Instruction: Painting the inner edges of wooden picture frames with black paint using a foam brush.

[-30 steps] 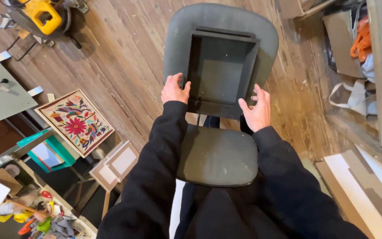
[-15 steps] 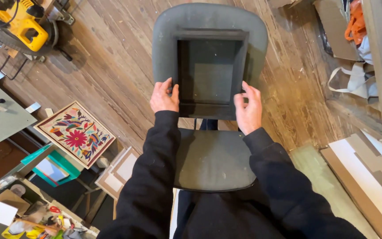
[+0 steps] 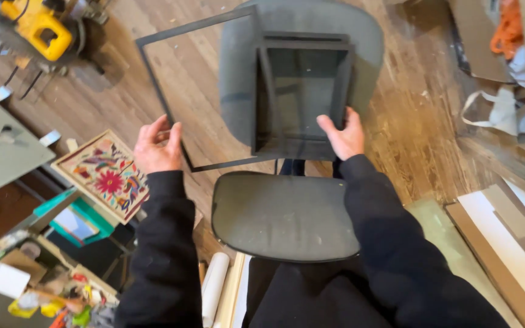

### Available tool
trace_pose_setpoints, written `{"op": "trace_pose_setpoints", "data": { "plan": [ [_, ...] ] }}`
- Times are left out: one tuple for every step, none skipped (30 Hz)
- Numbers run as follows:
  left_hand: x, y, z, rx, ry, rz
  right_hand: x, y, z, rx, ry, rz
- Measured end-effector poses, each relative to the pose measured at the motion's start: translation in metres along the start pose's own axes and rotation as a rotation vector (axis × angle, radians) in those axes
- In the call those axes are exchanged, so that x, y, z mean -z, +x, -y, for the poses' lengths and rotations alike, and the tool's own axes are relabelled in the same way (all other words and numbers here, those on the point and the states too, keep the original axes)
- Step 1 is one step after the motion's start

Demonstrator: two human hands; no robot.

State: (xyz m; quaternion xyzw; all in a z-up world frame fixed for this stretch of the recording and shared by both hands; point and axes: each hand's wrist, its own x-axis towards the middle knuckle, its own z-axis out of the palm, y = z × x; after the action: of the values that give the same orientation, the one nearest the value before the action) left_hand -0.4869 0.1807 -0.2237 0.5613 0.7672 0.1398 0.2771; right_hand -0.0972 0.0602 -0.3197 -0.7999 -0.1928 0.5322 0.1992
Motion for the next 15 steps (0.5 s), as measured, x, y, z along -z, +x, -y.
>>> {"op": "trace_pose_setpoints", "data": {
  "plan": [
    [0.001,-0.004,-0.004,0.019,-0.051,-0.005,0.007,0.001,-0.013,0.037,-0.026,-0.051],
    [0.000,-0.004,-0.008,0.031,-0.104,-0.018,0.012,0.007,-0.023,0.082,-0.046,-0.104],
    [-0.002,-0.005,-0.015,0.037,-0.096,-0.039,0.017,0.001,-0.009,0.095,-0.045,-0.084],
    [-0.004,-0.007,-0.021,0.040,-0.161,-0.026,0.022,-0.006,0.004,0.163,-0.002,-0.132],
    [-0.008,-0.009,-0.028,0.042,-0.226,-0.014,0.029,-0.012,0.015,0.230,0.043,-0.179],
    [-0.010,-0.009,-0.034,0.055,-0.218,-0.019,0.033,-0.023,0.041,0.226,0.039,-0.164],
    [-0.014,-0.010,-0.041,0.042,-0.233,-0.007,0.038,-0.033,0.066,0.252,0.108,-0.063],
    [-0.016,-0.014,-0.047,0.033,-0.245,0.006,0.043,-0.045,0.090,0.271,0.176,0.043],
    [-0.015,-0.018,-0.054,0.050,-0.234,0.003,0.042,-0.055,0.101,0.260,0.172,0.061],
    [-0.019,-0.014,-0.063,0.065,-0.261,0.029,0.041,-0.059,0.114,0.294,0.215,0.167],
    [-0.023,-0.009,-0.072,0.079,-0.289,0.055,0.041,-0.064,0.128,0.327,0.257,0.273],
    [-0.025,-0.010,-0.076,0.082,-0.286,0.051,0.041,-0.067,0.136,0.327,0.258,0.279],
    [-0.027,-0.011,-0.080,0.088,-0.288,0.065,0.041,-0.070,0.143,0.340,0.241,0.292],
    [-0.030,-0.012,-0.084,0.095,-0.291,0.079,0.041,-0.073,0.151,0.355,0.224,0.305],
    [-0.033,-0.012,-0.082,0.098,-0.288,0.074,0.040,-0.073,0.150,0.355,0.224,0.312]
  ]
}}
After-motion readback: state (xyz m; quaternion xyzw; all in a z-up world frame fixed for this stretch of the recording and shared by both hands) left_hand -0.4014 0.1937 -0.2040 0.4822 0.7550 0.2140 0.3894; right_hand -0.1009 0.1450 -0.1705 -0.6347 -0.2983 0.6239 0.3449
